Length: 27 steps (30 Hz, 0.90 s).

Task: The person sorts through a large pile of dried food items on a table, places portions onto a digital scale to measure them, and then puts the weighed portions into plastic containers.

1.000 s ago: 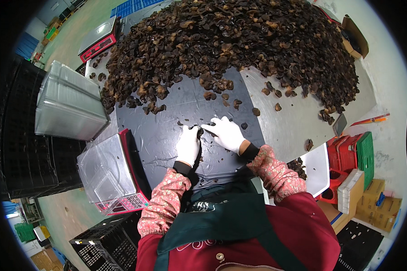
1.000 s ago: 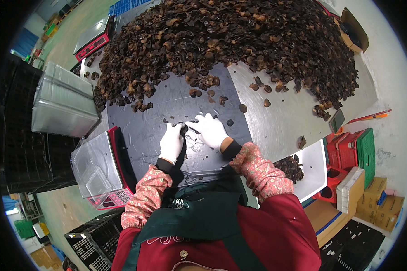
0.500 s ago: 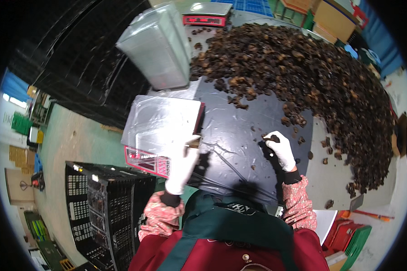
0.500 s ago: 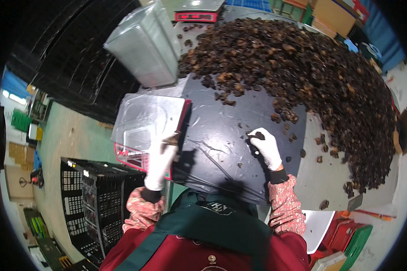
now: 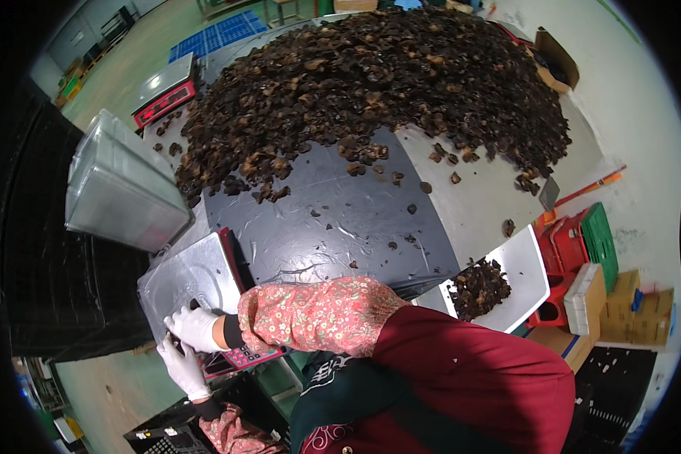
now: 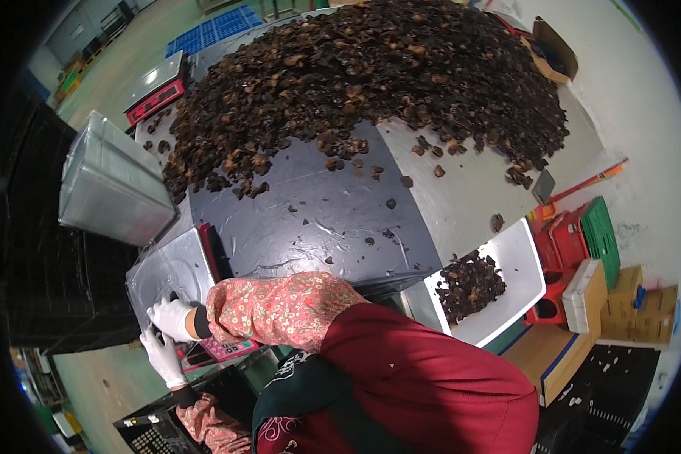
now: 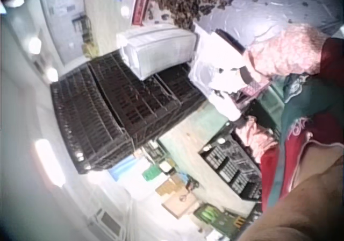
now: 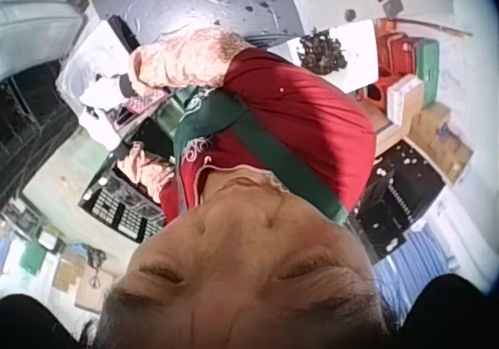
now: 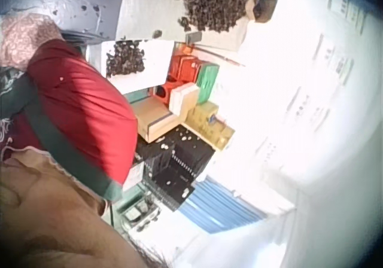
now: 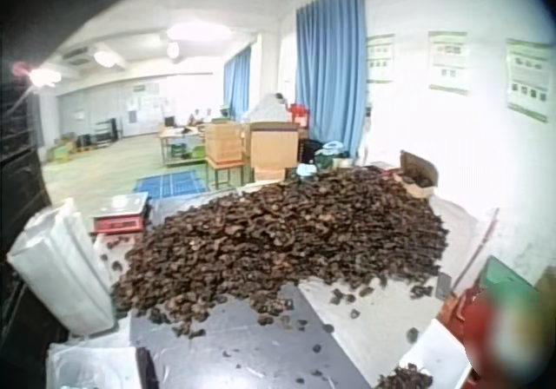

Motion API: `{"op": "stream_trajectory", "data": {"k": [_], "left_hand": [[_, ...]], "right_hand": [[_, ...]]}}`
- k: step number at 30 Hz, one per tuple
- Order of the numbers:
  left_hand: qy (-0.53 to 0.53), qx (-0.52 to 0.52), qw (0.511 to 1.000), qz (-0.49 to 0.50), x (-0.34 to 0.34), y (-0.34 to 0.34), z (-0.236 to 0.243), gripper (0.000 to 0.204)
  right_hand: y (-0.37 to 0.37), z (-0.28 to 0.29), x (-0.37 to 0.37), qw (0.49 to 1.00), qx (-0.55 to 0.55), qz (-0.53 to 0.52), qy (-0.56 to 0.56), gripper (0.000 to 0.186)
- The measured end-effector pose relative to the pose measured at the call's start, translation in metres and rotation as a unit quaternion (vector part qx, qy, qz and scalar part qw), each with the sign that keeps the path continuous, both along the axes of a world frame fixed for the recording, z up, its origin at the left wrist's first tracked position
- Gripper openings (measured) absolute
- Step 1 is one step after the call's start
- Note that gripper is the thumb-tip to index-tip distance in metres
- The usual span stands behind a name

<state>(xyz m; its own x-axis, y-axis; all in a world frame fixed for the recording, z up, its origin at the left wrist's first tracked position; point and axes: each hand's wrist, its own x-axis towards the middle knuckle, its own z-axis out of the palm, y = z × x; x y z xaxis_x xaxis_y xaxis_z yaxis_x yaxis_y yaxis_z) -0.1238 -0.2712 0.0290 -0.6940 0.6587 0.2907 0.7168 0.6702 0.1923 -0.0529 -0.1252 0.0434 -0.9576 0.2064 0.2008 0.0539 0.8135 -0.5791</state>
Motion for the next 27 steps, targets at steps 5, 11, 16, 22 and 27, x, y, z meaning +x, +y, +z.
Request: {"op": "stream_trajectory", "data": {"k": [5,11,16,22,27], "left_hand": [[-0.017,-0.087,0.995,0.054,-0.013,-0.054,0.0,0.035],[-0.008,0.087,0.994,0.07,0.037,0.008,0.037,0.029],[-0.183,0.116,0.957,-0.191,0.136,0.112,0.016,0.022],[-0.253,0.059,0.899,-0.353,0.208,0.263,-0.039,0.02],[-0.242,0.081,0.918,-0.305,0.208,0.376,-0.079,0.037]], "right_hand": [[0.003,0.052,0.036,0.987,-0.057,0.125,0.085,0.057],[0.183,0.01,0.215,0.967,0.155,-0.194,0.059,0.021],[0.264,-0.073,0.387,0.8,0.2,-0.562,-0.071,0.022],[0.287,-0.116,0.434,0.84,0.041,-0.54,0.017,0.021],[0.315,-0.11,0.389,0.858,-0.107,-0.49,0.112,0.028]]}}
